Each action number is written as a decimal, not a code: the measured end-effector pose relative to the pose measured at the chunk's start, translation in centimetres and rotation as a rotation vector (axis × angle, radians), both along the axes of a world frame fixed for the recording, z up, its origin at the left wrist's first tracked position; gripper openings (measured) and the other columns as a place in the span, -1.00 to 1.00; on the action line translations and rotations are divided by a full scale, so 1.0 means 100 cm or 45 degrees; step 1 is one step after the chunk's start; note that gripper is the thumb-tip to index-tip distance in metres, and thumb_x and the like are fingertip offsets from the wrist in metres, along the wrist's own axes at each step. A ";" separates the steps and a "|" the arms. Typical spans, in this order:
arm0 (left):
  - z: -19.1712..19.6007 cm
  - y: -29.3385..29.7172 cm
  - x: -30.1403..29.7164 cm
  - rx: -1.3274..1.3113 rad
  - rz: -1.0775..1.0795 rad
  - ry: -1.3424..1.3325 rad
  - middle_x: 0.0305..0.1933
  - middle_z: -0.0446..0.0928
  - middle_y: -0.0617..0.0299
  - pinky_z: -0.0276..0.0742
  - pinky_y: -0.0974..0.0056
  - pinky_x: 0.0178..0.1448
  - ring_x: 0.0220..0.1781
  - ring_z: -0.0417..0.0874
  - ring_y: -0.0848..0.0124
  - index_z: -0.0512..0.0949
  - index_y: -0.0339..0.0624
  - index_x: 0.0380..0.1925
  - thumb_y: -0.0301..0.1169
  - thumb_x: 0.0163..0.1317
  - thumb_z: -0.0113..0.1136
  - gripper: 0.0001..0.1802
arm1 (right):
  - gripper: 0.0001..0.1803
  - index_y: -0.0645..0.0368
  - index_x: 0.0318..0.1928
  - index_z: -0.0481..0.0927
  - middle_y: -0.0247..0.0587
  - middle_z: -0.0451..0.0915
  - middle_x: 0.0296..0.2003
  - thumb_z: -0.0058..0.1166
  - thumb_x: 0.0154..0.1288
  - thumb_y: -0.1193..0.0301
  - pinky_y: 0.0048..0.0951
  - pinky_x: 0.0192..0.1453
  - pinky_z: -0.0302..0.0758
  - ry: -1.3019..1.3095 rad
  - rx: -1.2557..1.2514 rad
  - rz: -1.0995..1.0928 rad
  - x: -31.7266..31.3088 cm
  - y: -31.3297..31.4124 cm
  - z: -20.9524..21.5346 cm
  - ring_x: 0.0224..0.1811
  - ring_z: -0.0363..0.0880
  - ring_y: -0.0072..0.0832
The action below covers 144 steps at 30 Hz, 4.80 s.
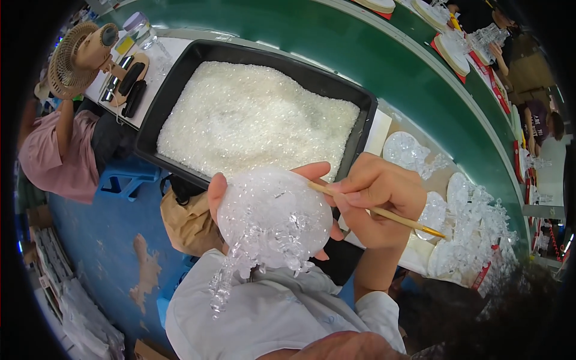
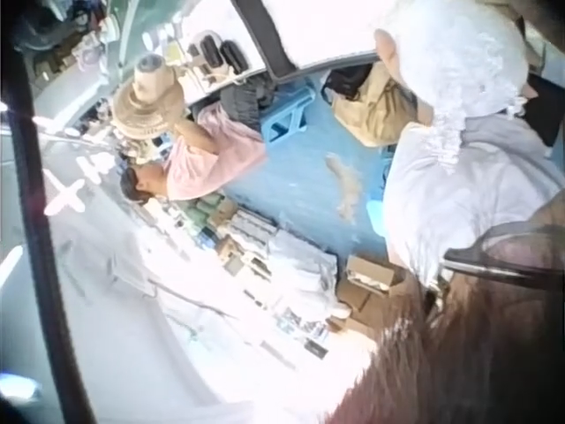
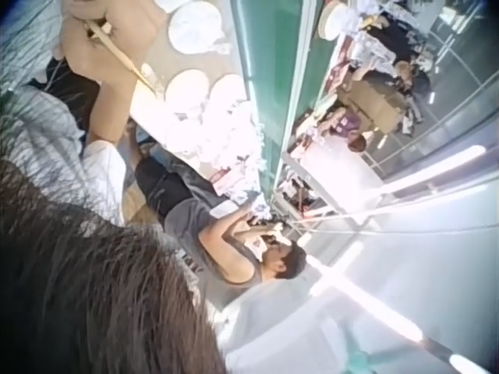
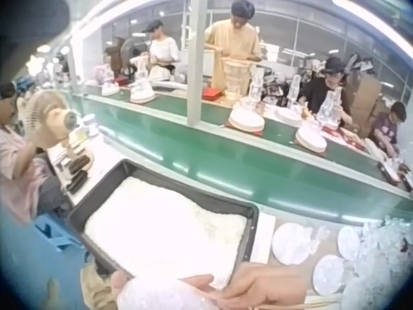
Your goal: Apply adhesive and assemble clear crystalline decorative components at a factory workstation.
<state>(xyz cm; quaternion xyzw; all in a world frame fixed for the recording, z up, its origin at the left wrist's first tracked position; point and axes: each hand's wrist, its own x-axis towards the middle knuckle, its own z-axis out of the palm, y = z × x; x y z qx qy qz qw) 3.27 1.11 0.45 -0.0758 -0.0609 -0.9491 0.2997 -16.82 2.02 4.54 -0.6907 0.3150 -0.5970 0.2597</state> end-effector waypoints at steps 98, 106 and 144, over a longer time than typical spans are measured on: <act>-0.006 0.002 0.000 0.037 -0.038 -0.187 0.30 0.15 -0.59 0.49 -0.48 -0.02 0.14 0.36 -0.64 0.02 -0.26 0.46 0.46 0.19 -0.22 0.12 | -0.81 0.21 -0.54 0.53 0.06 0.70 -0.41 0.20 -0.15 0.74 -0.55 -0.37 0.31 0.130 0.568 0.592 0.033 -0.056 0.025 -0.47 0.42 -0.54; -0.017 0.000 0.000 0.030 -0.060 -0.210 0.30 0.15 -0.57 0.46 -0.51 0.01 0.17 0.33 -0.66 -0.01 -0.26 0.47 0.47 0.17 -0.21 0.14 | -0.86 0.29 -0.55 0.53 -0.02 0.65 -0.37 0.19 -0.03 0.74 -0.64 -0.38 0.42 0.104 0.527 0.637 0.028 -0.057 0.016 -0.42 0.59 -0.58; -0.027 0.008 -0.010 0.557 0.128 -0.138 0.33 0.19 -0.50 0.52 -0.38 0.06 0.19 0.38 -0.57 0.01 -0.35 0.45 0.42 0.15 -0.16 0.15 | -0.83 0.25 -0.59 0.49 -0.04 0.63 -0.49 0.18 -0.18 0.74 -0.52 -0.40 0.33 0.088 0.480 0.489 0.037 -0.054 0.025 -0.50 0.45 -0.48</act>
